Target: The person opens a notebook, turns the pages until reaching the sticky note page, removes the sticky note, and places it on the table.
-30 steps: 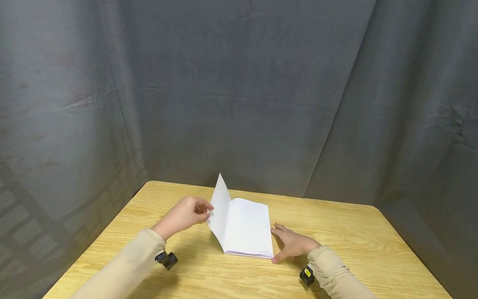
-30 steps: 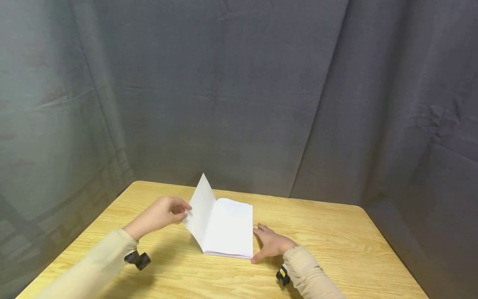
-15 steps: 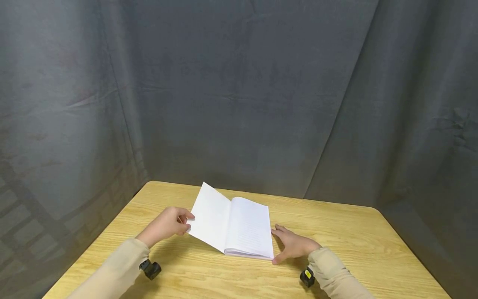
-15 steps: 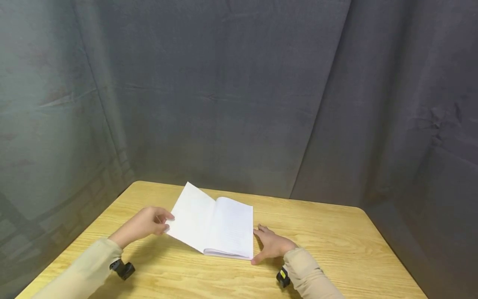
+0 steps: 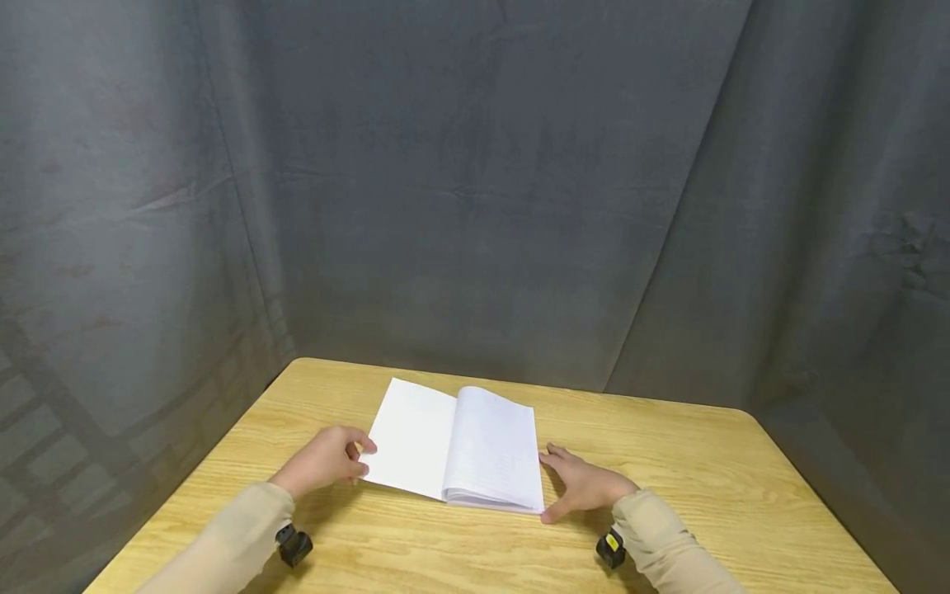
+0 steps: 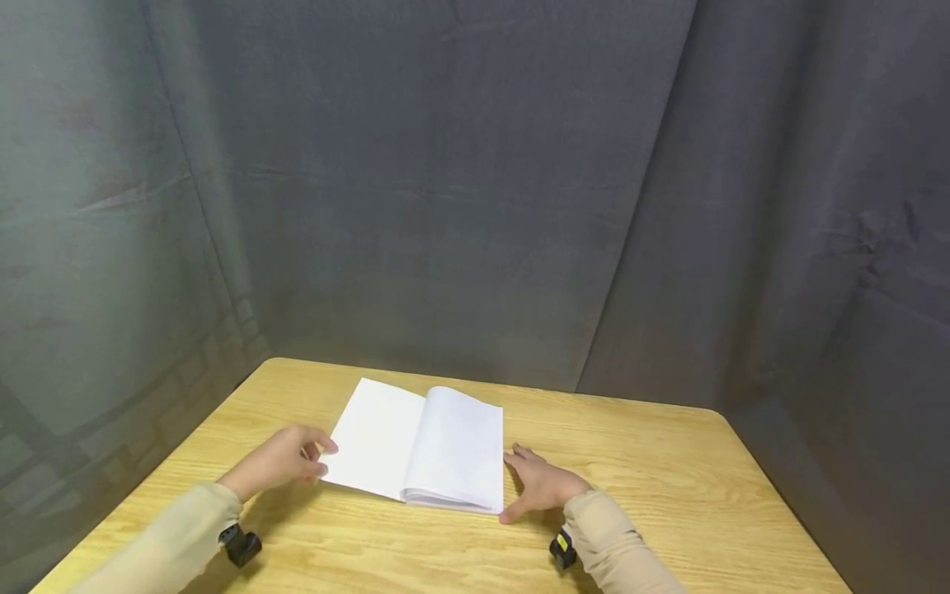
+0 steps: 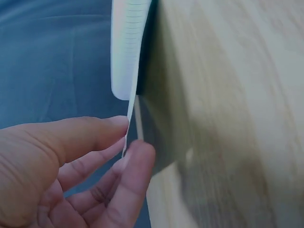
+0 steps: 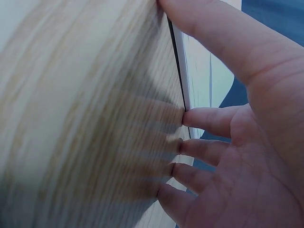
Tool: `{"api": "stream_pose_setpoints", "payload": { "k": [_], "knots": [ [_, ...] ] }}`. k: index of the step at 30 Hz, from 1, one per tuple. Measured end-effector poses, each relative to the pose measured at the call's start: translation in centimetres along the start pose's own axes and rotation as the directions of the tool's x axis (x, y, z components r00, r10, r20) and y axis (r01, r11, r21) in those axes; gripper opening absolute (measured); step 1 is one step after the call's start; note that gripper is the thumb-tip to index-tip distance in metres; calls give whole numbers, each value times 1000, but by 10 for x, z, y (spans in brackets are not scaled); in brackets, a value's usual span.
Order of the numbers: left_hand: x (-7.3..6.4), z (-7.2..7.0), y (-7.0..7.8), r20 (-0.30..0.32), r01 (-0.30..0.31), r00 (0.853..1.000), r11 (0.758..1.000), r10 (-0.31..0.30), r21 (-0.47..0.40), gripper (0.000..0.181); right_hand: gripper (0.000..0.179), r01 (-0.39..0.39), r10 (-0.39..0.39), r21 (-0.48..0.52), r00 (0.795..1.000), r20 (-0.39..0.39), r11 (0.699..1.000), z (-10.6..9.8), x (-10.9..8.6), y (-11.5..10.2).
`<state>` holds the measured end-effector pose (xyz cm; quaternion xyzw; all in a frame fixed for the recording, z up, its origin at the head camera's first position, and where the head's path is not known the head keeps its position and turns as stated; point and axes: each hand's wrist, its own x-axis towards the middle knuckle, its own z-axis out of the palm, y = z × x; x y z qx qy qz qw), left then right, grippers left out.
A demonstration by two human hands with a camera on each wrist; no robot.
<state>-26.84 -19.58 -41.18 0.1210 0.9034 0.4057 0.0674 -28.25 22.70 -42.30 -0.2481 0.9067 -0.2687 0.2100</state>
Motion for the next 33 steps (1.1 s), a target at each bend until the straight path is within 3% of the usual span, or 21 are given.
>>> {"api": "stream_pose_setpoints", "payload": {
  "k": [6, 17, 33],
  "knots": [
    [3, 10, -4, -42, 65, 997, 990, -60, 127, 29, 107, 0, 0, -8, 1000, -8, 1000, 0, 1, 1],
    [4, 13, -6, -50, 37, 998, 970, -26, 241, 34, 105, -2, 2, -29, 1000, -18, 1000, 2, 2, 3],
    [4, 15, -7, -57, 54, 998, 958, -39, 280, 36, 104, -3, 3, -22, 1000, -16, 1000, 2, 1, 2]
  ]
}}
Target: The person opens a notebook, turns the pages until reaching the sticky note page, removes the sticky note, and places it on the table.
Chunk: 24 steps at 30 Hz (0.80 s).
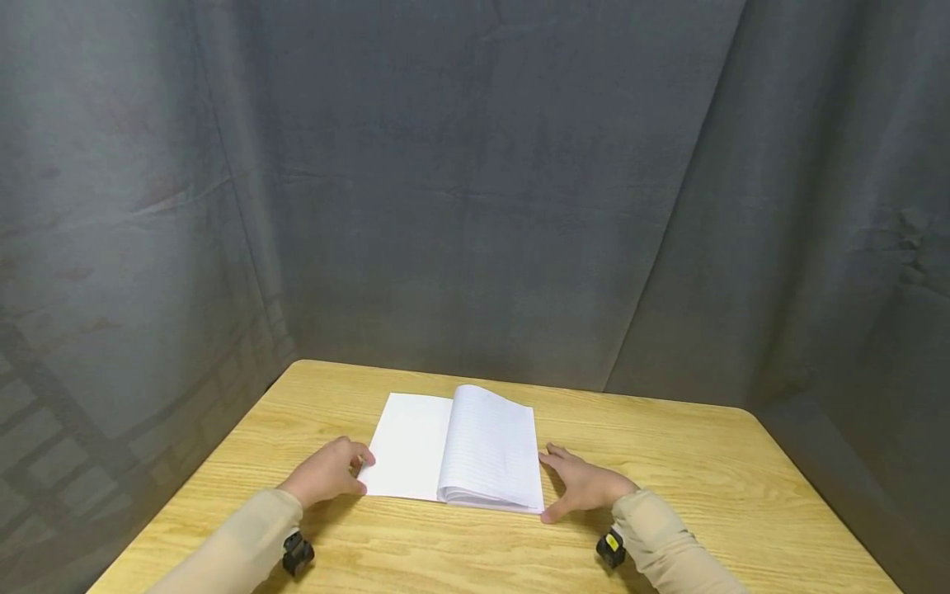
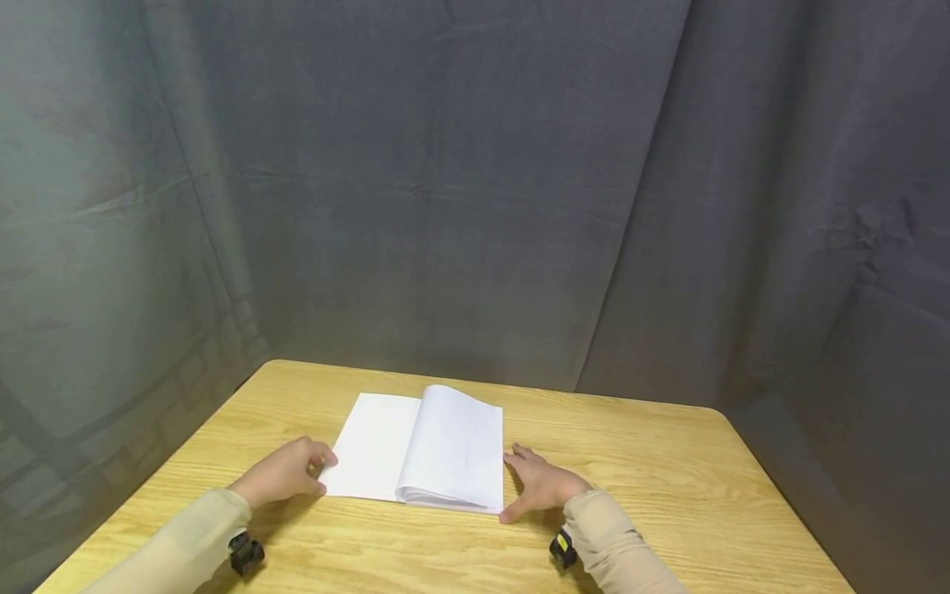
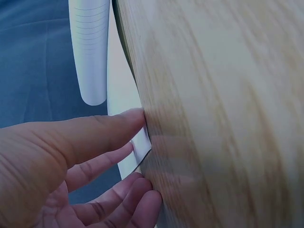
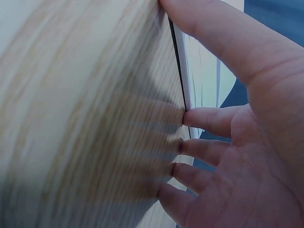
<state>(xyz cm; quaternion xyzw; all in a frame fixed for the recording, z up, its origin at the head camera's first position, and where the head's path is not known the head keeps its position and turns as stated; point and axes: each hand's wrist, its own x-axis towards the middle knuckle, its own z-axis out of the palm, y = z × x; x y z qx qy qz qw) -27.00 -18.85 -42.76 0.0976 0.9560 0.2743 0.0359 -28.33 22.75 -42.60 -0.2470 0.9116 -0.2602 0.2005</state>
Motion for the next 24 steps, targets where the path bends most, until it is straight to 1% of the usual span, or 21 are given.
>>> {"api": "stream_pose_setpoints", "payload": {
  "k": [10, 14, 21, 24],
  "knots": [
    [0, 0, 0, 4, 2, 1000, 1000, -2, 4, 35, 106, 4, -4, 9, 1000, 6, 1000, 0, -1, 0],
    [0, -2, 0, 6, -6, 1000, 1000, 6, -19, 36, 105, 0, 0, 7, 1000, 3, 1000, 0, -1, 0],
    [0, -13, 3, 8, -1, 1000, 996, 2, -92, 35, 104, 0, 0, 5, 1000, 1, 1000, 0, 0, 0],
    [2, -21, 6, -4, -31, 1000, 994, 31, -104, 36, 105, 2, -2, 10, 1000, 3, 1000, 0, 0, 0]
  ]
}}
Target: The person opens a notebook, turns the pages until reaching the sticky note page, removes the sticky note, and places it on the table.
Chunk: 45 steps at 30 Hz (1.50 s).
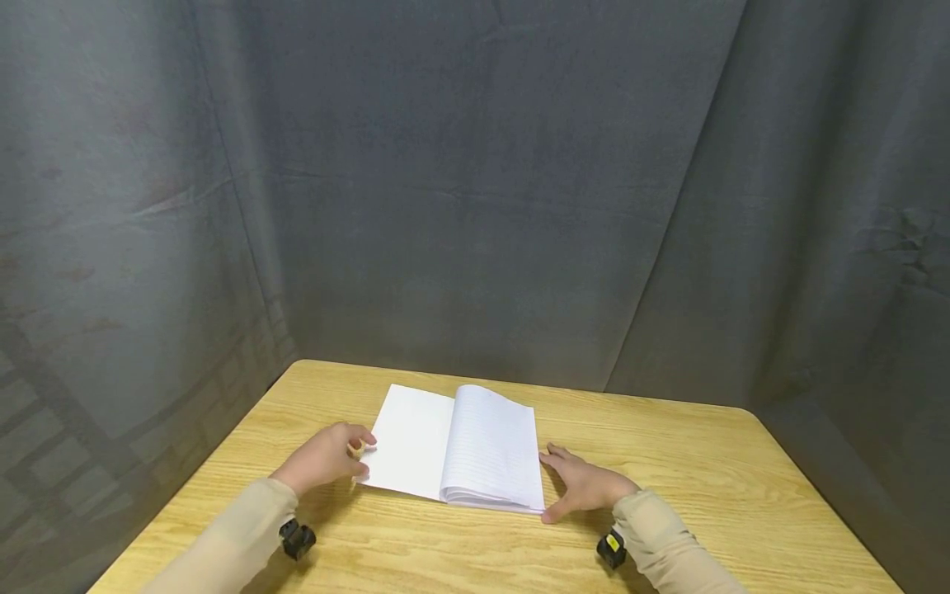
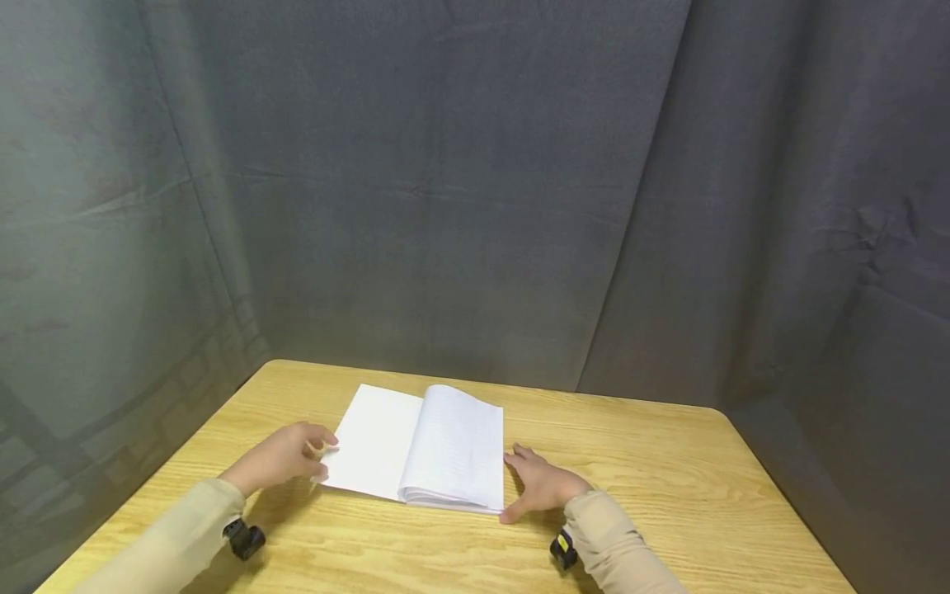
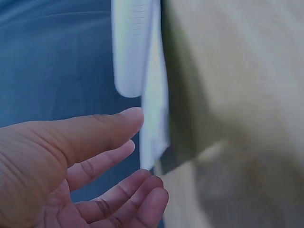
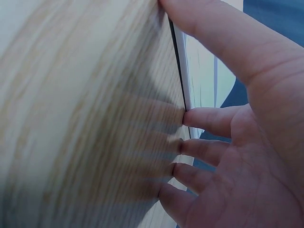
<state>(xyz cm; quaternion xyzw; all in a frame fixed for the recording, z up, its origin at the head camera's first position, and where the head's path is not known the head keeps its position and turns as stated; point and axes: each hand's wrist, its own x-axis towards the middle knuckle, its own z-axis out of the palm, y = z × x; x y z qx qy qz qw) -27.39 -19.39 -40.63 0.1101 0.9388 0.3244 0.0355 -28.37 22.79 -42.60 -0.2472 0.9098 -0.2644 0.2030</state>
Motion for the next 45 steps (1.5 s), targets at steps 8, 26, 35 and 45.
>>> {"api": "stream_pose_setpoints", "payload": {
  "k": [8, 26, 35, 45],
  "knots": [
    [7, -22, 27, -47, -57, 997, 998, 56, -8, 36, 105, 1, -1, 2, 1000, 1, 1000, 0, 1, 1],
    [37, 0, 120, -62, -308, 951, 929, 302, -205, 32, 105, 5, -5, 6, 1000, 4, 1000, 0, 1, 2],
    [46, 48, 129, 79, -348, 924, 907, 375, -236, 29, 103, -21, 21, -21, 1000, -17, 1000, 3, 2, 0],
    [46, 84, 117, 228, -240, 919, 914, 323, -326, 26, 103, -19, 18, -36, 999, -27, 999, 2, 1, 0]
  ]
}}
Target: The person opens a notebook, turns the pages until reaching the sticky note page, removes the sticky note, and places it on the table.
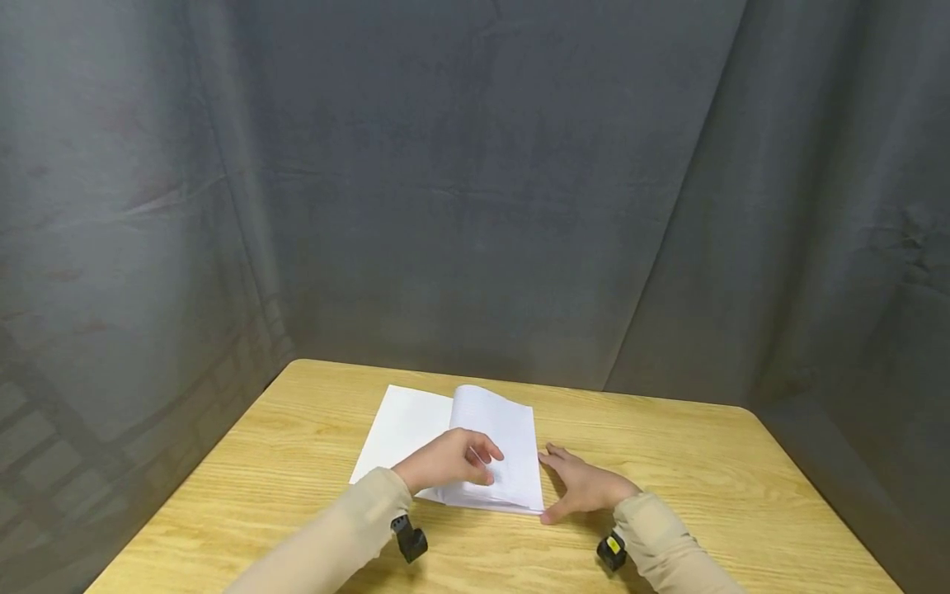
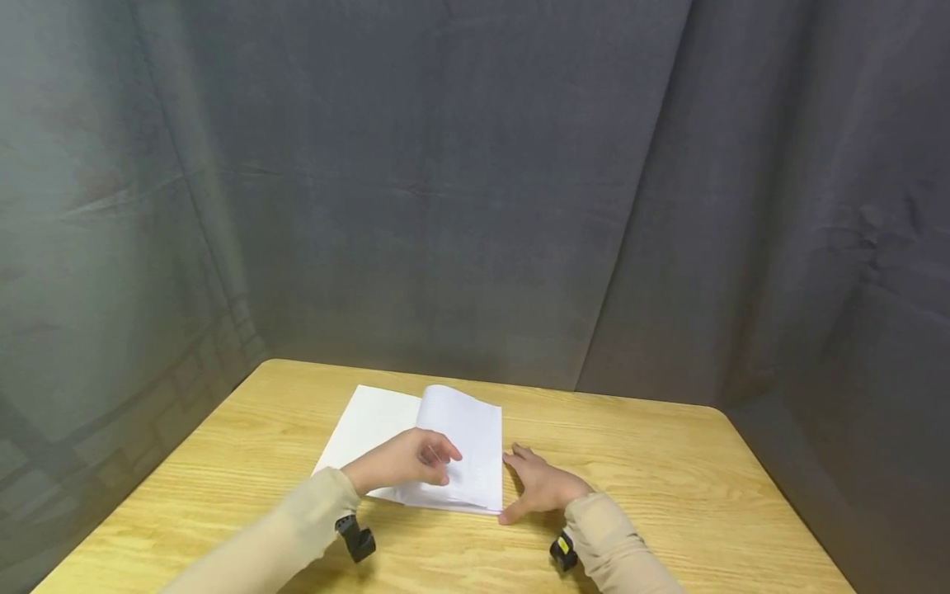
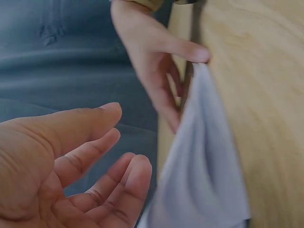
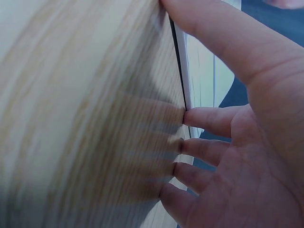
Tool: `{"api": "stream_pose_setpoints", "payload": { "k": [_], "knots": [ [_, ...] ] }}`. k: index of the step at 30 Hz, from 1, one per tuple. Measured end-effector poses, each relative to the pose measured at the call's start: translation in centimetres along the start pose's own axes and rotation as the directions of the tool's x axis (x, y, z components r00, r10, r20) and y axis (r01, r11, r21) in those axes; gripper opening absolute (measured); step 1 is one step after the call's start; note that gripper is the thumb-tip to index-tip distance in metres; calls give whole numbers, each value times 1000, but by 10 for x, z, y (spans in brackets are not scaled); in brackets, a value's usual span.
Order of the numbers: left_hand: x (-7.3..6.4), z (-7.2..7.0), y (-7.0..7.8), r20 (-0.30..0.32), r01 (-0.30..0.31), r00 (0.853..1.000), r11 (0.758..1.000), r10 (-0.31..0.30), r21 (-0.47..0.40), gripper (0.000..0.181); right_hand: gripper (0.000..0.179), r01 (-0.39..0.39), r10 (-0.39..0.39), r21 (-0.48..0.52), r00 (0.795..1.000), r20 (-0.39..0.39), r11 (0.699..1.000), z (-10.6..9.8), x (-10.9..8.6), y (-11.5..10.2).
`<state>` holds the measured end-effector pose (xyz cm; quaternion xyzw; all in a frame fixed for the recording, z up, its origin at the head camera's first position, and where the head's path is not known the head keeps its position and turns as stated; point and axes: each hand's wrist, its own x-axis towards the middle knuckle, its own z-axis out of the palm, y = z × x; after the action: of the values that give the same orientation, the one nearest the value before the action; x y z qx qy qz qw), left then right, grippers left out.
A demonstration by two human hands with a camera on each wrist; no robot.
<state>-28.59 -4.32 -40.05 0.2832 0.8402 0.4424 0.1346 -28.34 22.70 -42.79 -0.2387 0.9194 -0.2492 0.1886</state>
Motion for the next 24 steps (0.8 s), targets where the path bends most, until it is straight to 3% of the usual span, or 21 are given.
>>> {"api": "stream_pose_setpoints", "payload": {
  "k": [13, 24],
  "knots": [
    [6, 20, -25, 34, 37, 999, 992, -41, 118, 18, 104, 11, -11, -2, 1000, -7, 1000, 1, 0, 0],
    [11, 29, -23, 18, 42, 999, 960, -49, 275, 21, 104, -3, 3, 22, 1000, -5, 1000, 1, -1, -1]
  ]
}}
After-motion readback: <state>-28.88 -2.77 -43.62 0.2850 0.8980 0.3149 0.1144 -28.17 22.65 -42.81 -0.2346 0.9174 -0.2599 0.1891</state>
